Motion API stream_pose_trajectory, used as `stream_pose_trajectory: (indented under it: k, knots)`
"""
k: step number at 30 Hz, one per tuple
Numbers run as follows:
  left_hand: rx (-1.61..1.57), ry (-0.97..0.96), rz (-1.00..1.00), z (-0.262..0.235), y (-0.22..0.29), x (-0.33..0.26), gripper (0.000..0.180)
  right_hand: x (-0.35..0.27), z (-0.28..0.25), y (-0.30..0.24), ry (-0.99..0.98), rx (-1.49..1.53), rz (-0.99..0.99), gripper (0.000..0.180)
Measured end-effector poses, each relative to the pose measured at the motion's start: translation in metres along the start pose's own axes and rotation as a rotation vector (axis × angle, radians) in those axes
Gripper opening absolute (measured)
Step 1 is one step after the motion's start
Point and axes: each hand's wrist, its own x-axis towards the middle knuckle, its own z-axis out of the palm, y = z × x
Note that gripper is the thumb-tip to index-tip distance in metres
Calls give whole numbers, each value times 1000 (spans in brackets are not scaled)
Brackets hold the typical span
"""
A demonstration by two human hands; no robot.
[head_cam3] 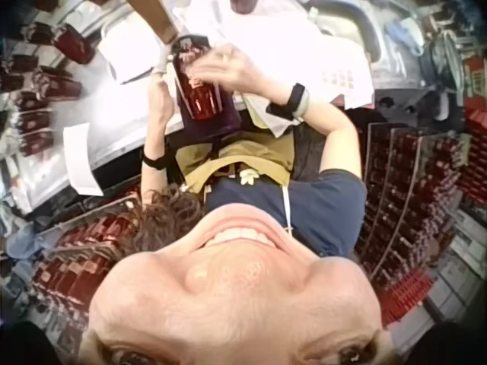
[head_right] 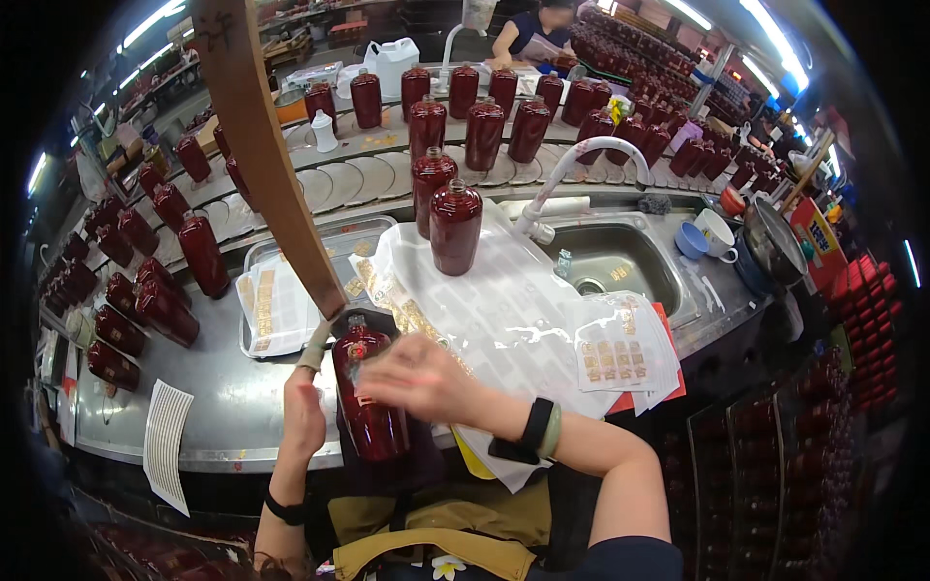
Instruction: Applying labels and decorative seals to red liquor bottles at a factory workstation.
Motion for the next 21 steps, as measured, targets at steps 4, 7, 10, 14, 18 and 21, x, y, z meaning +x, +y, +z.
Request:
stream_pose_trajectory:
  k: [4, 7, 10, 14, 18, 21]
  knots:
    - [26, 137, -115, -4, 3, -10, 111, 19, 7, -44, -330, 151, -35, 25]
    - [-81, 211, -123, -6, -2, -16, 105, 53, 16, -4, -312, -48, 247, 25]
    - [-235, 203, -251, -1, -4, -17, 103, 48, 11, 30, -27, -145, 88, 22]
    - [-535, 173, -470, -5, -13, -27, 103, 8, 0, -16, -134, 174, -315, 31]
    - [-582, 134, -557, 4, -11, -25, 107, 13, 24, 6, 124, 182, 191, 22]
    - [-575, 124, -580, 8, -4, -26, 106, 8, 7, 24, 32, -147, 68, 16]
